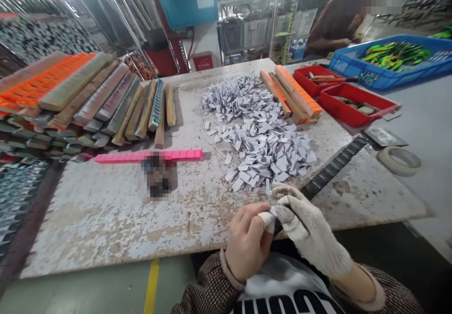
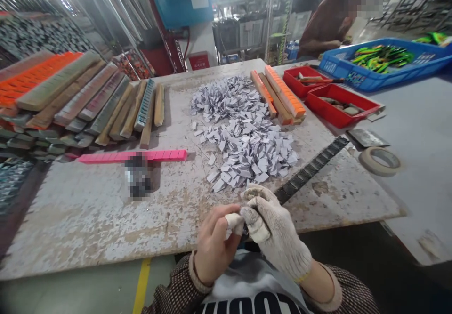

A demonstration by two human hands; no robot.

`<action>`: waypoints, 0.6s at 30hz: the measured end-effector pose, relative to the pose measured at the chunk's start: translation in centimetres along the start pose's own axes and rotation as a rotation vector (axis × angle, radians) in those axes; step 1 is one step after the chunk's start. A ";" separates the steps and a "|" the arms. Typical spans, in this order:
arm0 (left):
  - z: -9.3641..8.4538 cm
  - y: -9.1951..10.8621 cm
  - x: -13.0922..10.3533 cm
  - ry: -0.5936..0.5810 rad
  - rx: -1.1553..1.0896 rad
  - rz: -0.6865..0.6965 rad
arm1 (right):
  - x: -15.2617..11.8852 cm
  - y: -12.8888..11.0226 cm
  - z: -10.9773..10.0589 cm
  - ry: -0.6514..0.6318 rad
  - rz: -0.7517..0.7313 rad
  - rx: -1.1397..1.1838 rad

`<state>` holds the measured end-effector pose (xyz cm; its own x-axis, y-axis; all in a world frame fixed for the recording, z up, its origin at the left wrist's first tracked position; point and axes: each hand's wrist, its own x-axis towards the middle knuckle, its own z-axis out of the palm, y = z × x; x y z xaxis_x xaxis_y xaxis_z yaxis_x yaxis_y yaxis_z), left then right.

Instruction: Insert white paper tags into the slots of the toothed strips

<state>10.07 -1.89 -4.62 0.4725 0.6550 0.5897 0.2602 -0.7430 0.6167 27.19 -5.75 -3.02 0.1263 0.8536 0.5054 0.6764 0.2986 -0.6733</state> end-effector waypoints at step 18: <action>-2.9 1.5 1.8 -0.504 -0.536 -0.158 | -2.1 -0.1 -1.8 -0.194 0.080 0.179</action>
<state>8.85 -1.47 -1.10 0.8252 0.5102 0.2425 -0.0281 -0.3917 0.9197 28.16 -8.31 -3.04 0.0211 0.9383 0.3453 0.5291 0.2826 -0.8002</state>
